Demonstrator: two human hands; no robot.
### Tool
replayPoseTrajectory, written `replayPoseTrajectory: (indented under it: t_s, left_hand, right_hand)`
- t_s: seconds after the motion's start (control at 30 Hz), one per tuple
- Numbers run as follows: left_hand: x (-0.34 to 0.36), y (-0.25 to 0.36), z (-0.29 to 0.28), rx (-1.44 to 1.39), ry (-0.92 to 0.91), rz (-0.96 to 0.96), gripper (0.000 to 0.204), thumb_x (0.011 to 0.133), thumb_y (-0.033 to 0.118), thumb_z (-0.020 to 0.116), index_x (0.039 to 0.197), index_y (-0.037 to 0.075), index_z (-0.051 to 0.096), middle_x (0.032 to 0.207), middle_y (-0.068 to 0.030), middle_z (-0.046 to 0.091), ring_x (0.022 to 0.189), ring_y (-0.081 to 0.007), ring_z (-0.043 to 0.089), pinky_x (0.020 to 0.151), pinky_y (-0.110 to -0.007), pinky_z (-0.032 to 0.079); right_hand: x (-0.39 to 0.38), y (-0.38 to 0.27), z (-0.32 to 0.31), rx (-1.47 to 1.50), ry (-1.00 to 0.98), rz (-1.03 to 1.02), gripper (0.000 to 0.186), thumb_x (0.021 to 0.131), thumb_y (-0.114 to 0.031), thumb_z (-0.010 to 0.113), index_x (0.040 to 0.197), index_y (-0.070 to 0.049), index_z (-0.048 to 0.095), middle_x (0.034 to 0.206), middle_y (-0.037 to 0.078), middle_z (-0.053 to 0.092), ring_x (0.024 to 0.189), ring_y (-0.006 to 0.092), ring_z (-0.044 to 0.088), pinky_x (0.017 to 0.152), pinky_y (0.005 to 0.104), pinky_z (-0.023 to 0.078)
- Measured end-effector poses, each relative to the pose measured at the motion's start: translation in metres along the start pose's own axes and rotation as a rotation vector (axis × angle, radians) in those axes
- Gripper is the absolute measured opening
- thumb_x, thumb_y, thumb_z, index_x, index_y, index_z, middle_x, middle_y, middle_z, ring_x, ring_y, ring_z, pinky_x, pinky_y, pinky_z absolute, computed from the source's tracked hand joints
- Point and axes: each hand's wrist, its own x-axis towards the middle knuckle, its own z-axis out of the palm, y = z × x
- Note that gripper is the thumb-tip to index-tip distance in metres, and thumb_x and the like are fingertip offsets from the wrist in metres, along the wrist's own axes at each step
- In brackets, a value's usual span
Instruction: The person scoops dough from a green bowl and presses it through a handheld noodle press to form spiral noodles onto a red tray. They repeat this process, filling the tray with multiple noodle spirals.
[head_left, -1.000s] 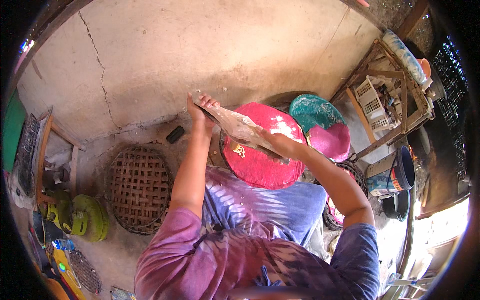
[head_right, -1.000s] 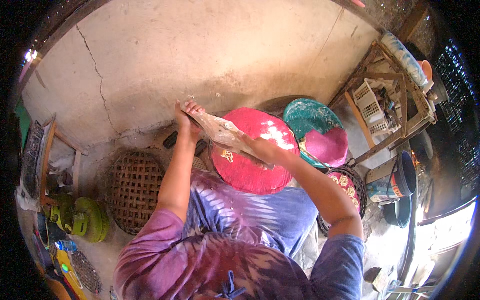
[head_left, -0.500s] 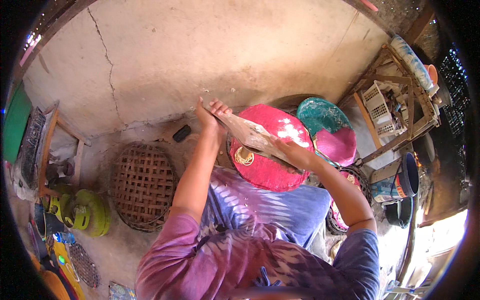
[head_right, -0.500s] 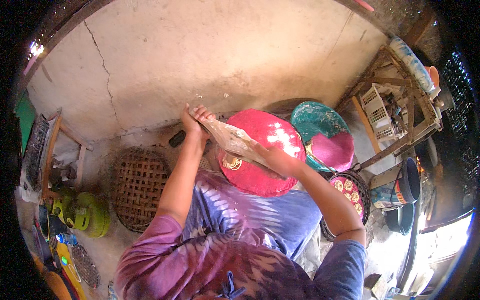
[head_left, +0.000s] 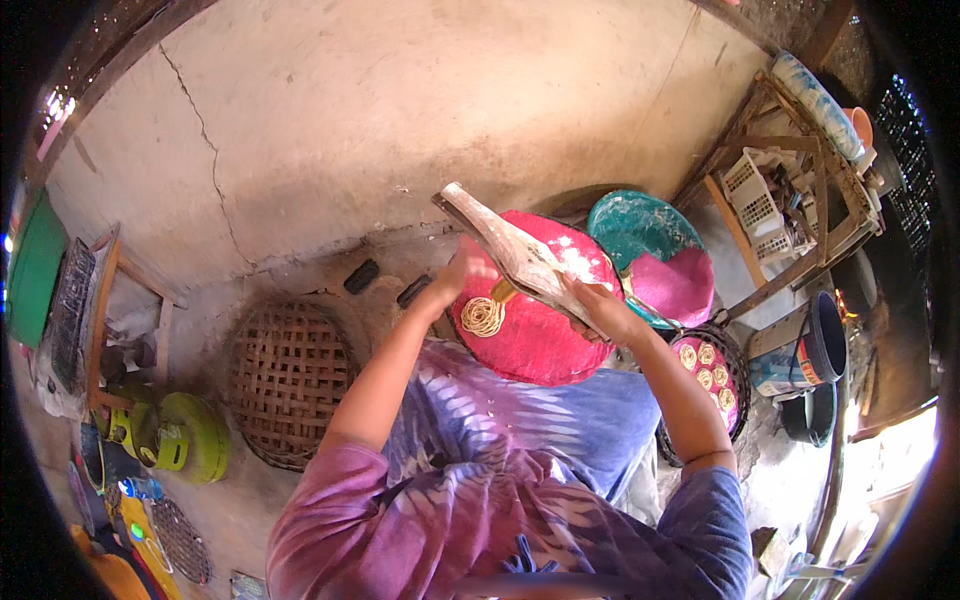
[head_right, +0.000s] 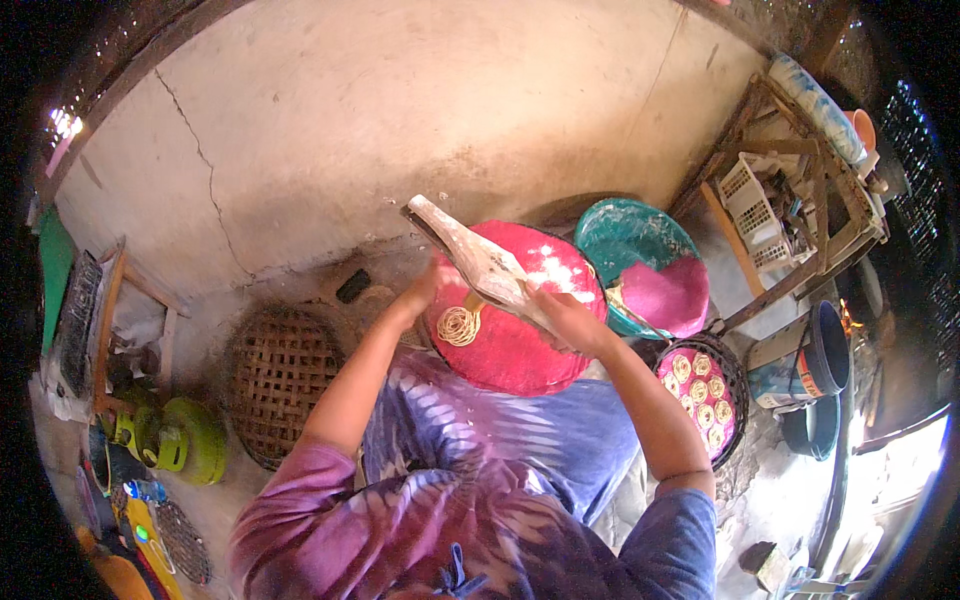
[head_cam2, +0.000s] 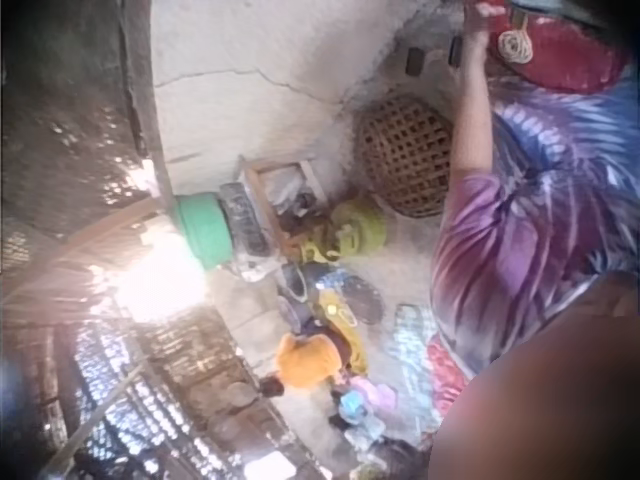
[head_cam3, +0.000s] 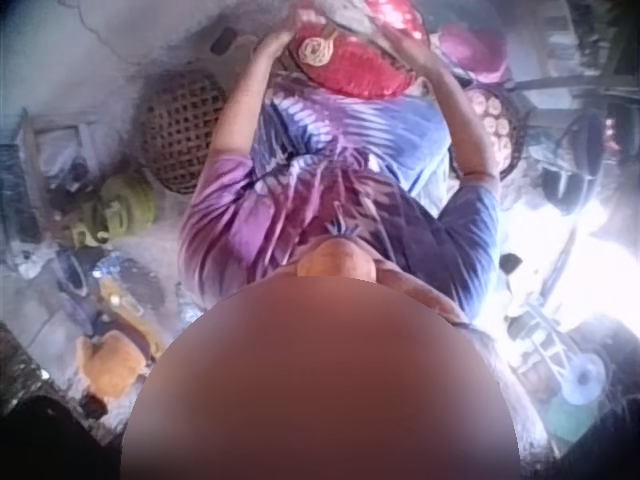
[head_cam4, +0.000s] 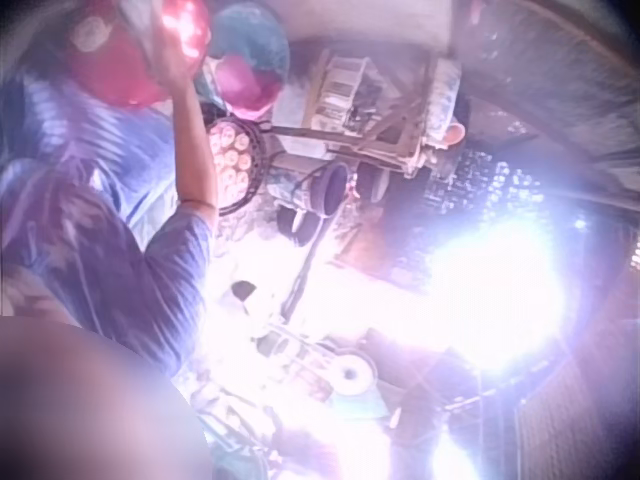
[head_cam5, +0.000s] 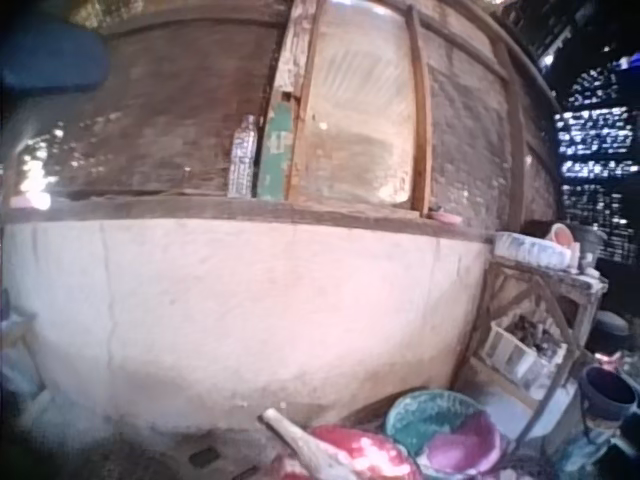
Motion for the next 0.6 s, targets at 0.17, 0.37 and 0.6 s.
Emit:
replayPoseTrajectory:
  t_s: [0.17, 0.37, 0.6]
  left_hand:
    - [0.004, -0.013, 0.02, -0.027, -0.115, -0.069, 0.096, 0.09, 0.075, 0.009, 0.123, 0.001, 0.06, 0.114, -0.0102, 0.065, 0.114, -0.0195, 0.056, 0.105, -0.036, 0.033]
    - [0.008, -0.011, 0.017, -0.002, -0.1, -0.079, 0.085, 0.092, 0.072, 0.026, 0.129, 0.001, 0.053, 0.111, -0.0129, 0.067, 0.11, -0.0188, 0.059, 0.099, -0.035, 0.041]
    - [-0.02, -0.039, 0.015, 0.069, 0.119, 0.206, 0.063, 0.096, 0.058, 0.04, 0.134, 0.009, 0.051, 0.124, -0.0165, 0.061, 0.118, -0.0261, 0.054, 0.1, -0.04, 0.038]
  right_hand:
    - [0.008, 0.008, -0.002, 0.073, -0.039, -0.052, 0.065, 0.094, -0.066, 0.036, 0.097, -0.006, 0.061, 0.058, 0.0, 0.047, 0.045, 0.0095, 0.042, 0.04, 0.0262, 0.033]
    - [0.018, 0.014, -0.001, 0.088, 0.014, -0.03, 0.059, 0.096, -0.062, 0.037, 0.099, -0.008, 0.06, 0.06, 0.0, 0.048, 0.045, 0.0091, 0.043, 0.04, 0.0256, 0.032]
    - [0.019, 0.026, -0.007, 0.128, 0.086, -0.043, 0.052, 0.098, -0.055, 0.038, 0.101, -0.008, 0.061, 0.064, 0.001, 0.052, 0.048, 0.009, 0.046, 0.041, 0.0269, 0.034]
